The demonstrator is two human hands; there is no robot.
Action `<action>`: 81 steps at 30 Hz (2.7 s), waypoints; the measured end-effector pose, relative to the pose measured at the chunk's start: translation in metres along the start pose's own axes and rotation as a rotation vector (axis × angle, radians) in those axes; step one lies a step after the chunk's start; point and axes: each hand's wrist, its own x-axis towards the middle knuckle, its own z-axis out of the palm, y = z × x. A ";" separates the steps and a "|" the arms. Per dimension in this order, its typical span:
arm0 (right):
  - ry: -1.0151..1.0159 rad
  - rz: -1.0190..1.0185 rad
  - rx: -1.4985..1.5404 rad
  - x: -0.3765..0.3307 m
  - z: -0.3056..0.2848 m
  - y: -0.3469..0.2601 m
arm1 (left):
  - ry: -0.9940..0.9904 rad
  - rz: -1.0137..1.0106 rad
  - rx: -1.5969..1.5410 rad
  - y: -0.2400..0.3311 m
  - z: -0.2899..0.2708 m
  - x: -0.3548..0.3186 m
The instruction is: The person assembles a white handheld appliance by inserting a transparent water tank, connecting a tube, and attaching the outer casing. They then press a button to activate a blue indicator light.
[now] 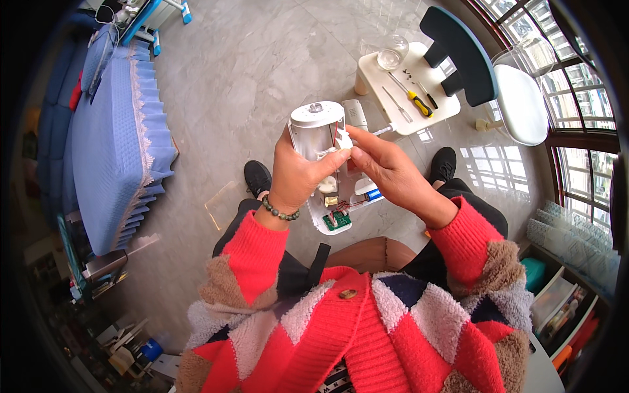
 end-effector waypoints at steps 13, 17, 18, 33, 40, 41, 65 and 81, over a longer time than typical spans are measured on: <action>0.001 -0.005 0.060 0.002 0.003 -0.001 | 0.022 -0.007 -0.110 -0.005 0.000 -0.002; 0.021 0.141 0.050 0.005 0.003 0.001 | 0.065 -0.108 -0.238 -0.010 0.010 -0.003; -0.014 0.178 0.030 0.006 0.000 0.000 | 0.073 -0.137 -0.253 -0.011 0.011 -0.003; 0.054 0.339 0.119 0.008 -0.003 -0.004 | 0.028 -0.299 -0.407 -0.020 0.010 0.005; 0.002 0.354 0.149 0.008 -0.004 -0.004 | 0.030 -0.312 -0.404 -0.019 0.009 0.005; 0.007 0.356 0.143 0.009 -0.004 -0.003 | 0.031 -0.317 -0.405 -0.019 0.010 0.005; 0.015 0.449 0.330 0.007 0.003 -0.003 | -0.038 -0.343 -0.499 -0.020 0.003 0.006; 0.006 0.294 0.480 0.009 0.005 0.002 | -0.021 -0.126 -0.139 -0.013 -0.006 0.004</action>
